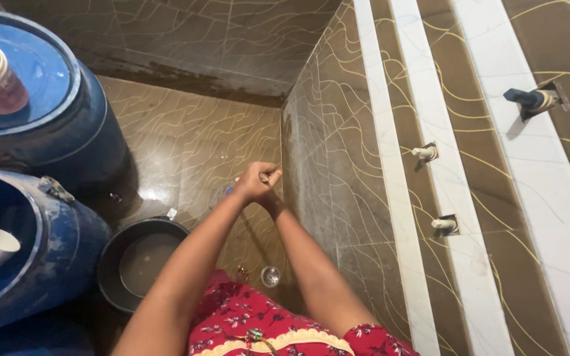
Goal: The person washes a floor by dipping a mop into a bucket of water and repeatedly scrubbing the tile surface by hand.
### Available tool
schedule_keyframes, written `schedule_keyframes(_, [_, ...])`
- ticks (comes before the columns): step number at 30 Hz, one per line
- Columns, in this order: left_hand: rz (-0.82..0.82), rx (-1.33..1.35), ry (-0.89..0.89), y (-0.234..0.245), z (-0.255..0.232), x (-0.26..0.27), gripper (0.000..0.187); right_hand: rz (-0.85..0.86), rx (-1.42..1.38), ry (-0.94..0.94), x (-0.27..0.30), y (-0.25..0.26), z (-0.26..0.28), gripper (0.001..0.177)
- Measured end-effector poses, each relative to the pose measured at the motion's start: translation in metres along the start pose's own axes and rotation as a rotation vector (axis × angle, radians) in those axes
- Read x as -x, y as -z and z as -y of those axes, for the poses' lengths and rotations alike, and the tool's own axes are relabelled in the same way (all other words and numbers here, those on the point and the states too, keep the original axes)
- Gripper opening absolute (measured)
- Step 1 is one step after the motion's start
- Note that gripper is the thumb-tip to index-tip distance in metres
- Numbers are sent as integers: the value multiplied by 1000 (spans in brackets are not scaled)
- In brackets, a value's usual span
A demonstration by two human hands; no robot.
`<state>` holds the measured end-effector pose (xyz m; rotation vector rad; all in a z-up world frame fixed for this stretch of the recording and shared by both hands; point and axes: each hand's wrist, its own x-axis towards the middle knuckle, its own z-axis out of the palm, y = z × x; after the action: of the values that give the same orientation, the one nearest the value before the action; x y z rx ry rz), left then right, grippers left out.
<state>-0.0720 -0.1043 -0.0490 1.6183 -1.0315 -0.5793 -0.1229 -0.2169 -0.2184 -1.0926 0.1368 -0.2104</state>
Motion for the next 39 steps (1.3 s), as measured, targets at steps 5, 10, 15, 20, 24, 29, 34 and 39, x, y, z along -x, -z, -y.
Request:
schedule_keyframes(5, [67, -40, -93, 5, -12, 11, 33, 7, 1053, 288, 20, -2, 0, 35])
schedule_keyframes(10, [121, 1, -86, 0, 6, 5, 34, -41, 951, 375, 29, -10, -3, 48])
schedule_keyframes(15, [151, 75, -104, -4, 39, 2, 37, -133, 1218, 363, 29, -20, -9, 40])
schedule_keyframes(20, [7, 113, -162, 12, 25, 4, 37, -86, 1137, 484, 17, -36, -6, 47])
schedule_keyframes(24, [-157, 298, -95, 32, -41, 0, 45, -236, 788, 524, -7, -39, 20, 43])
schedule_keyframes(29, [-528, 112, -478, 39, -85, 4, 12, -286, 431, 582, -40, -38, 46, 38])
schedule_keyframes(34, [-529, 11, -295, 31, -28, 12, 16, -167, 297, 431, -40, -35, 8, 33])
schedule_keyframes(39, [-353, 38, -16, 32, -14, 27, 28, -143, 326, 177, -21, -19, -23, 29])
